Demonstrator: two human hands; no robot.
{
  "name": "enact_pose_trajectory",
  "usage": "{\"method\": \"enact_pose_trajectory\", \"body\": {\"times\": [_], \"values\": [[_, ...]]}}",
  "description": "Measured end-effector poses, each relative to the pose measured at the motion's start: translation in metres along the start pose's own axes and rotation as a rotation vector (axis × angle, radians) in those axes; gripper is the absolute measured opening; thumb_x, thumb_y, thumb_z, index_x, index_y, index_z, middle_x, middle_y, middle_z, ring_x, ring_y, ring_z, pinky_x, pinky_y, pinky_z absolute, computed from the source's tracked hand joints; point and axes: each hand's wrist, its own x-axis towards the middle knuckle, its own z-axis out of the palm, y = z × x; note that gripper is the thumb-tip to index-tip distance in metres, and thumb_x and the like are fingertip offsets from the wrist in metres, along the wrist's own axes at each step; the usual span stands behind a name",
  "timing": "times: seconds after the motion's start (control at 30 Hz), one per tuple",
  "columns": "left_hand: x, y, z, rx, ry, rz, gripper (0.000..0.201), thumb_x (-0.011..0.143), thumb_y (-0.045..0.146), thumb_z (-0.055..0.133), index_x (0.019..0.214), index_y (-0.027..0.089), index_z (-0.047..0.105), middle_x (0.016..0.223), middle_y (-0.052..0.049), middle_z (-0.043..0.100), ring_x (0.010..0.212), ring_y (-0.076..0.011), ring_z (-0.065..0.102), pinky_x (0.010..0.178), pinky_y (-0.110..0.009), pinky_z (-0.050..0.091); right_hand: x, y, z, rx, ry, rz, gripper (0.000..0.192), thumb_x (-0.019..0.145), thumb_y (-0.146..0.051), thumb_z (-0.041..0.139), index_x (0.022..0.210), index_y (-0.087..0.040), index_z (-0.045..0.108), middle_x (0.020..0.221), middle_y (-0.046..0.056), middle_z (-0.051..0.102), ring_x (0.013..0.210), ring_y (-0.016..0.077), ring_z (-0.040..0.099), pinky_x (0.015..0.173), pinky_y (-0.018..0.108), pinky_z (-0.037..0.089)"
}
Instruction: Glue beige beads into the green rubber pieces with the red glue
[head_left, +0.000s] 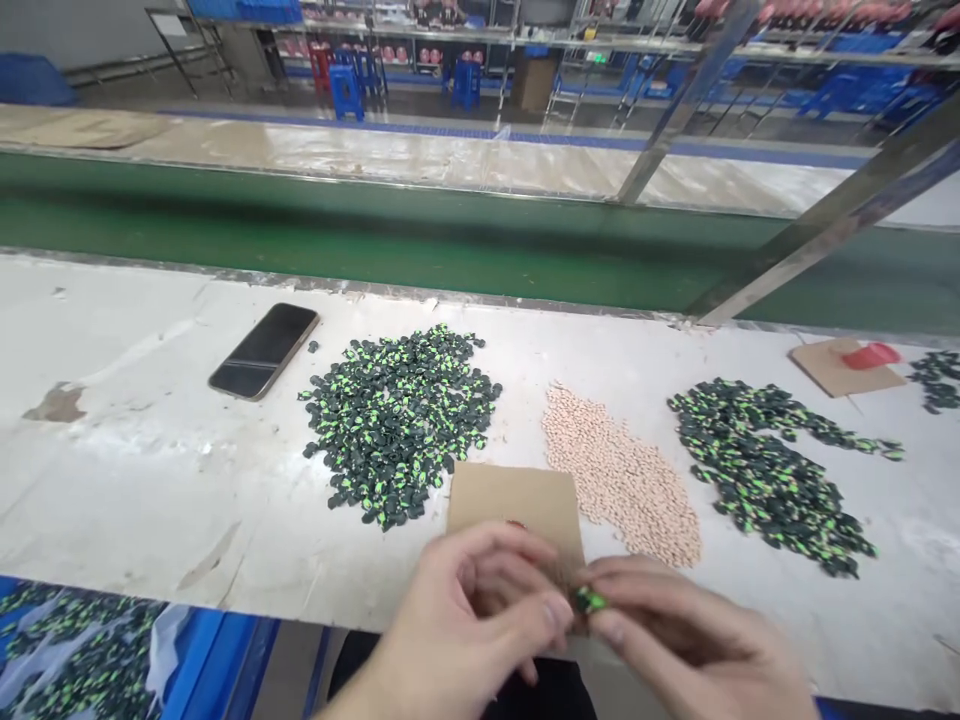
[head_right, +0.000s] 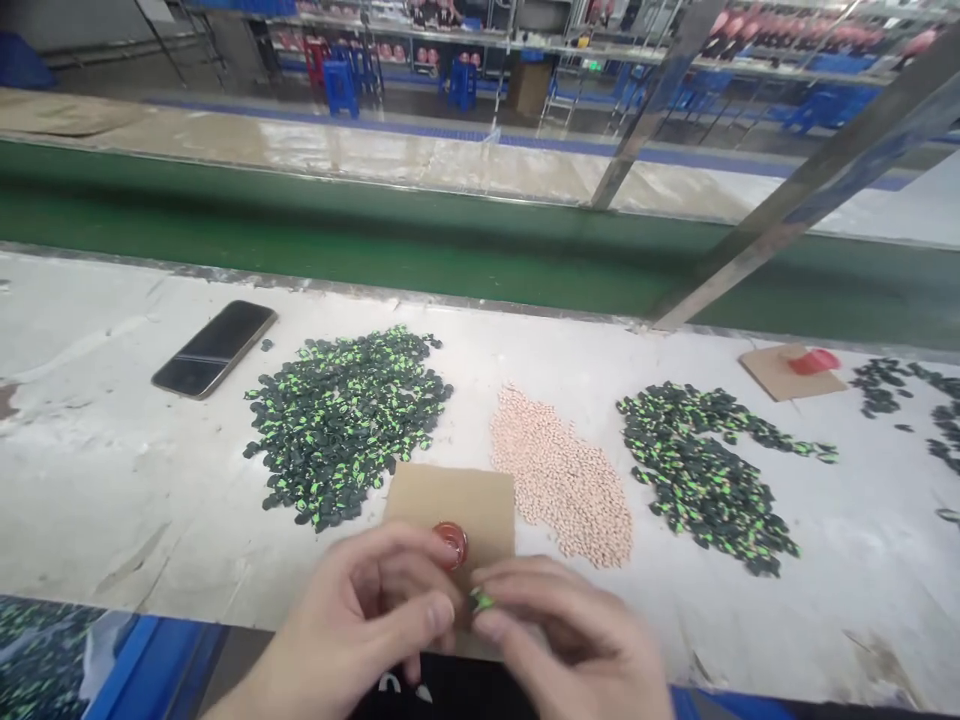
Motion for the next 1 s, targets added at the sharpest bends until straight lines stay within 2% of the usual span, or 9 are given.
{"method": "enact_pose_trajectory", "body": {"times": [0.07, 0.1, 0.17, 0.27, 0.43, 0.6, 0.73, 0.9, 1.0], "values": [[0.017, 0.008, -0.024, 0.627, 0.183, 0.254, 0.027, 0.096, 0.034, 0.060, 0.116, 0.021, 0.073, 0.100, -0.009, 0.082, 0.088, -0.0226, 0.077, 0.079, -0.036, 0.065, 0.008, 0.018, -0.026, -0.290, 0.232, 0.056, 0.012, 0.078, -0.042, 0.083, 0.080, -0.030, 0.085, 0.081, 0.005, 0.085, 0.071, 0.0281, 0.081, 0.060, 0.034, 0.068], [0.027, 0.011, -0.036, 0.774, 0.264, 0.302, 0.033, 0.096, 0.028, 0.056, 0.124, 0.017, 0.071, 0.118, -0.014, 0.078, 0.107, -0.0288, 0.073, 0.096, -0.048, 0.059, 0.014, 0.028, -0.041, -0.455, 0.373, 0.075, 0.021, 0.076, -0.050, 0.082, 0.080, -0.029, 0.085, 0.080, 0.006, 0.085, 0.072, 0.0301, 0.081, 0.059, 0.037, 0.067], [0.047, 0.017, -0.059, 0.926, 0.316, 0.353, 0.036, 0.096, 0.025, 0.051, 0.125, 0.014, 0.071, 0.135, -0.019, 0.069, 0.127, -0.0368, 0.061, 0.110, -0.060, 0.046, 0.025, 0.050, -0.070, -0.740, 0.597, 0.044, 0.038, 0.080, -0.065, 0.068, 0.077, -0.029, 0.081, 0.082, 0.012, 0.083, 0.079, 0.0331, 0.079, 0.062, 0.041, 0.062], [0.069, 0.019, -0.074, 1.078, 0.278, 0.415, 0.036, 0.096, 0.025, 0.049, 0.120, 0.015, 0.074, 0.130, -0.018, 0.070, 0.121, -0.0382, 0.062, 0.110, -0.060, 0.044, 0.039, 0.076, -0.100, -0.912, 0.648, -0.016, 0.055, 0.085, -0.073, 0.053, 0.074, -0.025, 0.079, 0.078, 0.017, 0.080, 0.074, 0.0361, 0.074, 0.063, 0.047, 0.056], [0.081, 0.012, -0.073, 1.225, 0.247, 0.474, 0.041, 0.097, 0.024, 0.039, 0.106, 0.014, 0.077, 0.116, -0.021, 0.072, 0.103, -0.0397, 0.068, 0.085, -0.052, 0.057, 0.046, 0.085, -0.105, -0.916, 0.605, -0.133, 0.046, 0.092, -0.057, 0.056, 0.084, -0.019, 0.080, 0.080, 0.016, 0.081, 0.076, 0.0338, 0.075, 0.069, 0.047, 0.058], [0.085, 0.014, -0.081, 1.232, 0.229, 0.507, 0.040, 0.093, 0.027, 0.039, 0.091, 0.019, 0.078, 0.102, -0.016, 0.074, 0.087, -0.0346, 0.073, 0.072, -0.043, 0.057, 0.049, 0.064, -0.063, -0.867, 0.315, -0.286, 0.029, 0.096, -0.041, 0.060, 0.103, -0.021, 0.079, 0.107, 0.014, 0.081, 0.102, 0.0321, 0.074, 0.090, 0.052, 0.058], [0.088, 0.017, -0.086, 1.187, 0.255, 0.504, 0.037, 0.090, 0.032, 0.041, 0.083, 0.022, 0.076, 0.098, -0.016, 0.077, 0.081, -0.0365, 0.073, 0.068, -0.045, 0.056, 0.057, 0.048, -0.027, -0.884, 0.117, -0.294, 0.026, 0.096, -0.028, 0.062, 0.116, -0.021, 0.076, 0.119, 0.015, 0.076, 0.106, 0.0326, 0.070, 0.092, 0.052, 0.058], [0.087, 0.018, -0.086, 1.054, 0.335, 0.481, 0.031, 0.087, 0.039, 0.045, 0.082, 0.025, 0.073, 0.096, -0.015, 0.080, 0.093, -0.0413, 0.072, 0.072, -0.048, 0.056, 0.067, 0.047, -0.011, -0.921, 0.031, -0.260, 0.027, 0.097, -0.014, 0.053, 0.106, -0.020, 0.078, 0.102, 0.014, 0.075, 0.094, 0.0293, 0.071, 0.084, 0.046, 0.060], [0.079, 0.021, -0.085, 0.946, 0.365, 0.455, 0.030, 0.086, 0.044, 0.050, 0.090, 0.025, 0.073, 0.100, -0.013, 0.079, 0.087, -0.0372, 0.073, 0.073, -0.045, 0.057, 0.071, 0.049, -0.010, -0.929, 0.011, -0.261, 0.032, 0.096, -0.009, 0.050, 0.092, -0.021, 0.079, 0.093, 0.011, 0.076, 0.087, 0.0258, 0.071, 0.080, 0.040, 0.059]]}}
